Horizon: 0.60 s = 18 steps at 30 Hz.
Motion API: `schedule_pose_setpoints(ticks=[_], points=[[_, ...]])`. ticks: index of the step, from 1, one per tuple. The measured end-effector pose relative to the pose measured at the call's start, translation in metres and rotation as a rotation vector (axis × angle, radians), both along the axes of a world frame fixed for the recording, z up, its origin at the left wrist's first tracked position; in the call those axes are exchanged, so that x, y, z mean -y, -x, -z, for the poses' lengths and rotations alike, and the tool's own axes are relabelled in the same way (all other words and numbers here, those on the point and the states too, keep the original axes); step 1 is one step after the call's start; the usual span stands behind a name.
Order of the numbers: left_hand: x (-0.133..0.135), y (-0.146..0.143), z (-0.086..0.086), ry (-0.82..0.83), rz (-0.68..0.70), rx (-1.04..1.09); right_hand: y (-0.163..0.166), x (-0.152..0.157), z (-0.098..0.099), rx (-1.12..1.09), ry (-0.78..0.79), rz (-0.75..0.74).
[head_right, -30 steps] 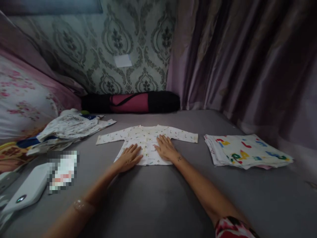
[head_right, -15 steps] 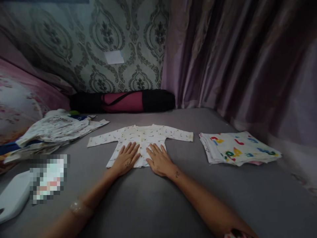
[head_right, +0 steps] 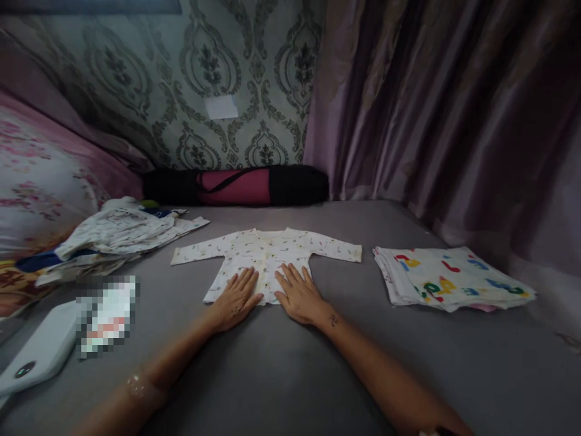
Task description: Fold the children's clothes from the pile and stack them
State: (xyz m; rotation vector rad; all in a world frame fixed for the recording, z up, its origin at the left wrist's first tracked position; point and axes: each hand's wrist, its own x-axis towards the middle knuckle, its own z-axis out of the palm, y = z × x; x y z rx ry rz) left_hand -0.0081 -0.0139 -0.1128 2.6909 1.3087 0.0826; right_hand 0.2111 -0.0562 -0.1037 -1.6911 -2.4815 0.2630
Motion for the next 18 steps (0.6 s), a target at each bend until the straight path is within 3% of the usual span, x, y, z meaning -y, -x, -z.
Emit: schedule_pose_setpoints(ticks=[6,10,14,18], points=[[0.028,0.024,-0.02,0.175,0.125,0.121,0.005,0.025,-0.01,-0.023,0.071,-0.024],[0.026,0.038,-0.03,0.21,0.153,0.354,0.016,0.034,-0.021,-0.102,0.023,-0.057],[0.017,0.035,-0.027,0.166,0.116,0.416,0.033,0.018,-0.021,-0.253,-0.11,-0.09],[0.018,0.023,-0.019,0.137,0.089,0.431,0.04,-0.007,-0.008,-0.357,-0.088,-0.063]])
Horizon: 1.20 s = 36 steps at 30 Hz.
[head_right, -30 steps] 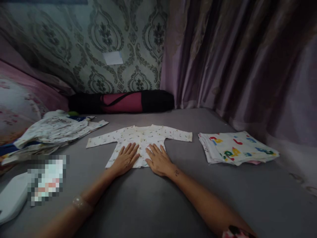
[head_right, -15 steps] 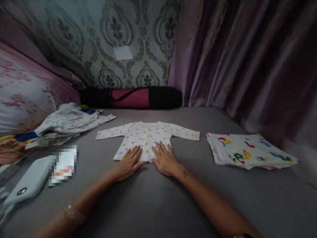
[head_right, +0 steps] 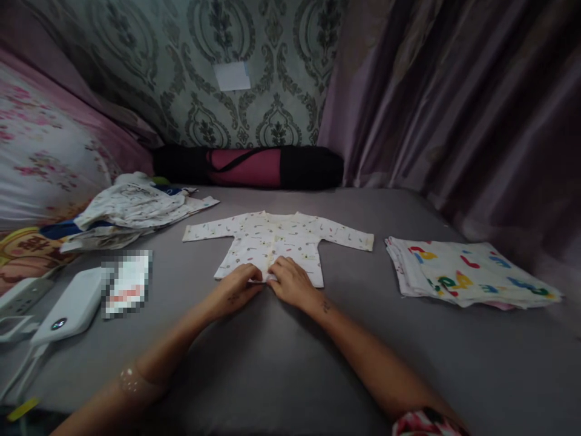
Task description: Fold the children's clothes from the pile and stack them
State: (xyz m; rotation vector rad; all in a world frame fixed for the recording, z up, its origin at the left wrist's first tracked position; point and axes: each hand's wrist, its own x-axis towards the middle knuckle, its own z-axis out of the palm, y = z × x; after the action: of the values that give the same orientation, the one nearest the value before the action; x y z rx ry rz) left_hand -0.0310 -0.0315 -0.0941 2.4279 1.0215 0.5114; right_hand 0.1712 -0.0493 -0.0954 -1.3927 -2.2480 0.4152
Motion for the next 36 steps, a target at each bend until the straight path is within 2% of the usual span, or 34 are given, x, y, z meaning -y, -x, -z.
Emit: schedule_pose_setpoints(ticks=[3,7,11,14,16,17,19,21,23,25,27,30,34,36], points=[[0.003,-0.008,0.004,0.007,-0.039,-0.019,-0.006,-0.015,0.008,-0.205,0.131,0.072],[0.002,-0.018,0.005,-0.026,-0.071,-0.1,-0.015,-0.028,0.01,-0.5,0.329,0.147],[0.002,-0.026,0.004,-0.121,-0.006,-0.151,-0.017,-0.03,0.005,-0.581,0.391,0.157],[0.004,-0.026,-0.004,-0.119,0.094,-0.118,-0.015,-0.026,0.001,-0.504,0.407,0.1],[0.002,-0.023,-0.012,-0.081,0.083,-0.065,-0.013,-0.021,-0.002,-0.422,0.402,0.036],[-0.001,-0.022,-0.014,-0.081,0.036,-0.043,-0.012,-0.018,-0.003,-0.366,0.36,0.028],[-0.01,-0.018,-0.014,-0.153,-0.095,-0.037,-0.006,-0.011,-0.004,-0.207,0.177,0.077],[-0.021,-0.016,-0.004,-0.264,-0.21,-0.115,0.0,-0.005,-0.002,-0.006,-0.035,0.154],[-0.031,-0.016,0.011,-0.297,-0.288,-0.26,0.005,-0.002,0.004,0.154,-0.115,0.191],[-0.038,-0.016,0.025,-0.257,-0.323,-0.393,0.007,-0.002,0.009,0.237,-0.06,0.194],[-0.043,-0.015,0.031,-0.216,-0.307,-0.472,0.005,-0.004,0.011,0.256,0.033,0.179],[-0.049,-0.009,0.027,-0.229,-0.276,-0.493,-0.004,-0.008,0.008,0.232,0.136,0.149],[-0.058,0.0,0.025,-0.262,-0.335,-0.494,-0.019,-0.015,0.007,0.219,0.131,0.284],[-0.06,0.002,0.028,-0.208,-0.324,-0.536,-0.029,-0.022,0.009,0.198,0.194,0.277]])
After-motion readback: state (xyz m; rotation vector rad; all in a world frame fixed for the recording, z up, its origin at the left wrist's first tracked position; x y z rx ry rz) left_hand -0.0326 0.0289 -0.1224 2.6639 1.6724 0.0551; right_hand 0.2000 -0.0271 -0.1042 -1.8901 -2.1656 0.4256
